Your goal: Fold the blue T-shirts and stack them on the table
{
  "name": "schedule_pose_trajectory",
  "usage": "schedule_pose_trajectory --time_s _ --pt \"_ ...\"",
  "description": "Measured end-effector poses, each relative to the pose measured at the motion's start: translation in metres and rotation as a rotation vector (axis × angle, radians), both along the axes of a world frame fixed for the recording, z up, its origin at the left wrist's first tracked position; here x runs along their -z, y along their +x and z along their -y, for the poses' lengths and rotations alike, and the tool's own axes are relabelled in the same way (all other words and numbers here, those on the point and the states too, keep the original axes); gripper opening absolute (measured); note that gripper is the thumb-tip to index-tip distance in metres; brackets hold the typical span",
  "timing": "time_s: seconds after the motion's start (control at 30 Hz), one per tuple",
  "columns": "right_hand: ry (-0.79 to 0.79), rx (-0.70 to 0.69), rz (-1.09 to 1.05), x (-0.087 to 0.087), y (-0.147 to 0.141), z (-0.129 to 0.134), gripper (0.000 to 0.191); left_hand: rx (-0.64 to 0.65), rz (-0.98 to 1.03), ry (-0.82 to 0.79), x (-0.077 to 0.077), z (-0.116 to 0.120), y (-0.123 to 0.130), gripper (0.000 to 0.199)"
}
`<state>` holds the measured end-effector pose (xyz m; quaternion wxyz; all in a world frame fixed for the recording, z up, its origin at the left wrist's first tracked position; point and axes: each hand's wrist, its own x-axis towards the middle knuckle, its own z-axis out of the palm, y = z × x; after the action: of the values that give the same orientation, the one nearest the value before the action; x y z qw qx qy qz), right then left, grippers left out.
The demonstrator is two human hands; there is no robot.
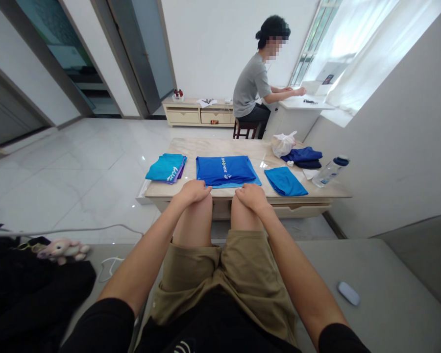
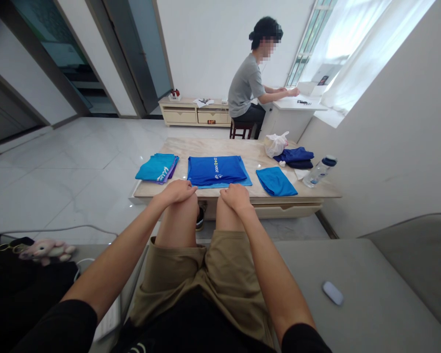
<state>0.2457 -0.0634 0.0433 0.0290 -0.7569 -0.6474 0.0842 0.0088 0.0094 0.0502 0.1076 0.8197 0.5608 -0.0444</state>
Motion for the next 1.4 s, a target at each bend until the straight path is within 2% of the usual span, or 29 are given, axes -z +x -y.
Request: schedule_pose_trajectory --time_s 0.13,0.33,0.93,1.13,1.27,1.4 --pt "0.007 0.001 0.001 0.002 0.001 -0.001 0.05 -0.026 0.01 0.016 0.002 0.003 0.001 0.06" --pt "0.02 0.003 -0.005 0.011 0.004 -0.005 0.049 -0.164 0.06 0.092 0.01 0.01 0.003 0.056" --pt "0.048 0.044 -0.029 0.006 0.01 0.004 0.048 -0.196 0.064 0.115 0.01 0.011 0.0 0.054" --pt "0.071 0.083 -0.005 0.004 0.03 0.015 0.047 -0.211 0.087 0.105 0.006 0.009 -0.009 0.049" --pt "0.053 0.076 0.025 0.008 0.056 0.02 0.048 -0.215 0.07 0.1 0.007 0.002 -0.021 0.049" --pt "-0.053 0.026 0.054 0.007 0.093 0.002 0.042 -0.147 -0.037 0.055 0.007 -0.012 -0.031 0.045"
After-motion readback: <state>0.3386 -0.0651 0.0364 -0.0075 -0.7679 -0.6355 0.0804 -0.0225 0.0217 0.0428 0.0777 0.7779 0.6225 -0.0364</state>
